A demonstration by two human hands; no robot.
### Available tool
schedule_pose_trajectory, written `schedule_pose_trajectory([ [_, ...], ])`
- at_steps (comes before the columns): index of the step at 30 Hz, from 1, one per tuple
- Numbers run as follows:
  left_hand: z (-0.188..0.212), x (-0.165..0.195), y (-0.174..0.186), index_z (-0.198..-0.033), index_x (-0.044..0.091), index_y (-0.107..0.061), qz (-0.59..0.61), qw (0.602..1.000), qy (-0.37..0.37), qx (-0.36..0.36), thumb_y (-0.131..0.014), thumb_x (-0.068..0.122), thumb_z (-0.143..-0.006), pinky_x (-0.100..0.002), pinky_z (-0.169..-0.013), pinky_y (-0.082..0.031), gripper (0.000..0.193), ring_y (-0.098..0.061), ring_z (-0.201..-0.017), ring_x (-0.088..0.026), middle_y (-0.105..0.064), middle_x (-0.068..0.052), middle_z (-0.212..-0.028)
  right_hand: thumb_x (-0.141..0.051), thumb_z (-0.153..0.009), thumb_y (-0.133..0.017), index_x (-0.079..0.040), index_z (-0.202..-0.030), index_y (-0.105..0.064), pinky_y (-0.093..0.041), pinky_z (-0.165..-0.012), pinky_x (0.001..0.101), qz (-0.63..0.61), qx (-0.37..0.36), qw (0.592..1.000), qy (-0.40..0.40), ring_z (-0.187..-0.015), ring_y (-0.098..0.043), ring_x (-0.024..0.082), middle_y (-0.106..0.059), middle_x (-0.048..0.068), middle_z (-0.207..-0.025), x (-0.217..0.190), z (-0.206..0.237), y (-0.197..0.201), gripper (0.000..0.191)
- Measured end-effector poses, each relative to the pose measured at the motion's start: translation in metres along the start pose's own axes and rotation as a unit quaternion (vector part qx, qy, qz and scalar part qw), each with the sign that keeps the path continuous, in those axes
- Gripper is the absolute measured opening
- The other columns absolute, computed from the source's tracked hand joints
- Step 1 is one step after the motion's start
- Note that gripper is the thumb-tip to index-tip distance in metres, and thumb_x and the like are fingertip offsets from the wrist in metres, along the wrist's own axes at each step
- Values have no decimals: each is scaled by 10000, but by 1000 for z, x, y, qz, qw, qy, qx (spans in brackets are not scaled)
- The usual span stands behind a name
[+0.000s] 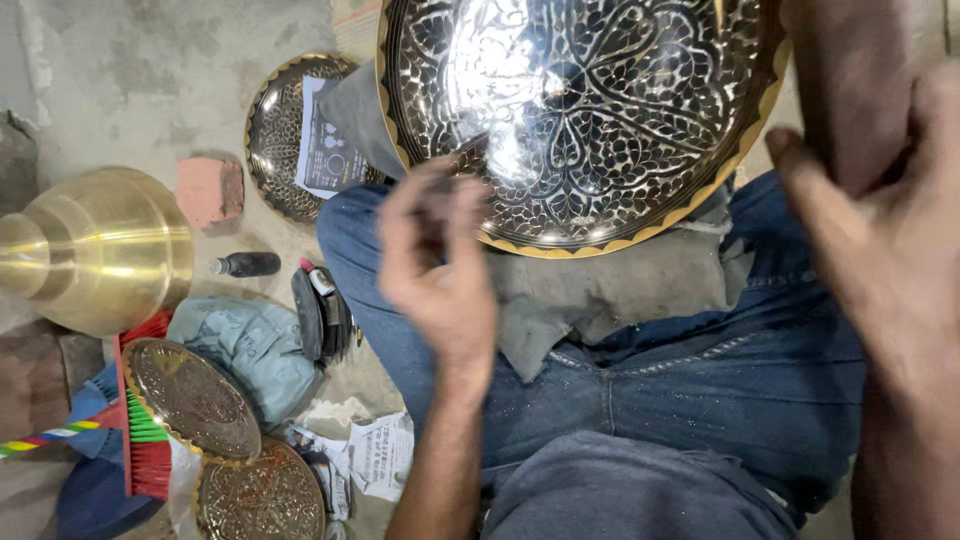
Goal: The person sits cross-legged and uses a wooden mallet to hammer a metal chisel into a large brass plate, creating a detailed floral pattern. The person repeatedly strikes the chisel to emboss the design into the metal surface.
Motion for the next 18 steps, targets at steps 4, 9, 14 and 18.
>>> schedule_pose_trajectory([
  [4, -15, -3, 20, -1356, -21, -572, 82, 995, 17, 61, -650, 93, -1118, -251, -813, -622, 275, -691, -897, -104, -671, -67, -1072, -100, -1098, -786, 13, -1333, -527, -554, -908, 290, -126, -22, 992, 0, -1019, -677, 181, -682, 125, -1184, 11, -12, -14, 367],
  [9, -22, -3, 21, -1360, -28, -552, 69, 996, 20, 53, -644, 83, -1104, -267, -830, -623, 293, -690, -958, -118, -675, -68, -1136, -81, -1058, -804, 47, -1265, -529, -535, -952, 286, -130, -30, 990, 36, -1044, -657, 164, -681, 130, -1135, 10, -15, -28, 367],
  [14, -19, 4, 6, -1267, 26, -685, -24, 999, -9, -42, -746, 50, -1019, -217, -681, -529, 257, -639, -785, -92, -683, -45, -962, -97, -1004, -807, 44, -1224, -540, -524, -919, 301, -99, -41, 994, -10, -1025, -640, 171, -677, 139, -1090, 2, -16, -28, 374],
  [18, -20, 8, -9, -1212, 62, -705, 1, 992, -1, -123, -765, 48, -976, -226, -717, -606, 244, -736, -935, -110, -722, -58, -1113, -123, -974, -797, 28, -1293, -543, -524, -897, 294, -108, -40, 993, -37, -1011, -641, 166, -681, 128, -1144, -5, -21, -27, 434],
])
Point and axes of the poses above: each hand's wrist, its own z-axis away from the middle knuckle, its own y-axis out of the back of the hand, x = y × z, the point moved 2 cm from there along -z, towards the middle knuckle
